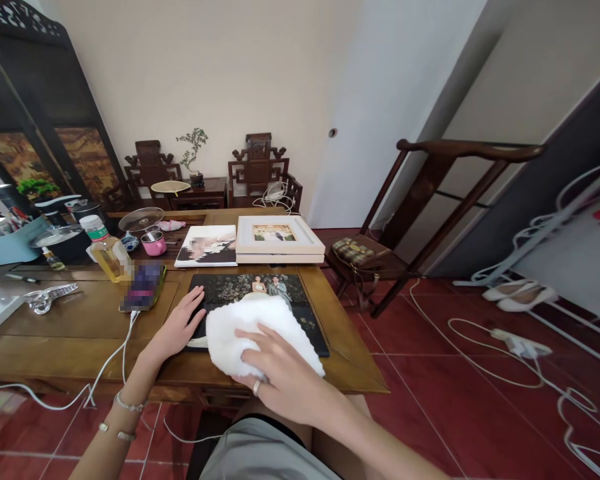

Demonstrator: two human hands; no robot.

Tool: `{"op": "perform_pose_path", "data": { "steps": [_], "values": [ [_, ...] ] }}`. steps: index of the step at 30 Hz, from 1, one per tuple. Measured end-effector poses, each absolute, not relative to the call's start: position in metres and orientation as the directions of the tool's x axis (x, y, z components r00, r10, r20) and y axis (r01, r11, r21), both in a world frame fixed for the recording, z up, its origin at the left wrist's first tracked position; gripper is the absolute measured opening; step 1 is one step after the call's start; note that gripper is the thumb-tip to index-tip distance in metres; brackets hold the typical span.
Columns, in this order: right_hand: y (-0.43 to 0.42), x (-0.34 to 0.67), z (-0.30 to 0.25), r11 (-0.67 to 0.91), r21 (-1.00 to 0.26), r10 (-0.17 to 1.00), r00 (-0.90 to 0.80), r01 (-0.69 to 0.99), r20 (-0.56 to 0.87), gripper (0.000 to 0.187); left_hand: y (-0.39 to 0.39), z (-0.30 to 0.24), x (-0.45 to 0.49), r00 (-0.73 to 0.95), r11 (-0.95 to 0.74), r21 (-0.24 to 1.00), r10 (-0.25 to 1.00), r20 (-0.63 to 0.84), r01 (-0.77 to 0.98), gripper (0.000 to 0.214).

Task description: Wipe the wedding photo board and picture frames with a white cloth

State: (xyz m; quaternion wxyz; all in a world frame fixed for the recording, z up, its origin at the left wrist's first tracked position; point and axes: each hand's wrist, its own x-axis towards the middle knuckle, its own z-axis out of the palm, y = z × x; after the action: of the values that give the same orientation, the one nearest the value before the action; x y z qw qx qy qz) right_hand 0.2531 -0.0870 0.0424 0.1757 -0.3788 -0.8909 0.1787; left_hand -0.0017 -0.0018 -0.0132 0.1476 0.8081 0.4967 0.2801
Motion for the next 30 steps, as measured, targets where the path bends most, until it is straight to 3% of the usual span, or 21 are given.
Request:
{"op": "perform_pose_path", "data": {
  "steps": [4,14,23,26,30],
  "values": [
    [-0.060,0.256,0.052,0.595,-0.486,0.763,-0.640,0.640,0.091,0.021,-0.001,-0.013,-0.002,0.354,-0.462,0.508,0.886,0.298,0.727,0.046],
    [0.059,0.214,0.040,0.555,-0.442,0.831,-0.499,0.705,0.248,0.027,0.004,-0.019,-0.005,0.355,-0.489,0.504,0.870,0.342,0.712,0.044],
    [-0.042,0.214,0.036,0.658,-0.369,0.753,-0.590,0.657,0.292,0.017,0.002,-0.018,-0.002,0.360,-0.488,0.529,0.872,0.333,0.694,0.044],
    [-0.083,0.227,0.037,0.691,-0.397,0.717,-0.644,0.604,0.268,0.012,0.000,-0.017,-0.002,0.352,-0.474,0.530,0.880,0.319,0.703,0.044],
    [-0.098,0.252,0.036,0.632,-0.446,0.763,-0.610,0.634,0.212,0.014,0.001,-0.017,-0.003,0.345,-0.484,0.534,0.873,0.343,0.693,0.043]
  ]
}}
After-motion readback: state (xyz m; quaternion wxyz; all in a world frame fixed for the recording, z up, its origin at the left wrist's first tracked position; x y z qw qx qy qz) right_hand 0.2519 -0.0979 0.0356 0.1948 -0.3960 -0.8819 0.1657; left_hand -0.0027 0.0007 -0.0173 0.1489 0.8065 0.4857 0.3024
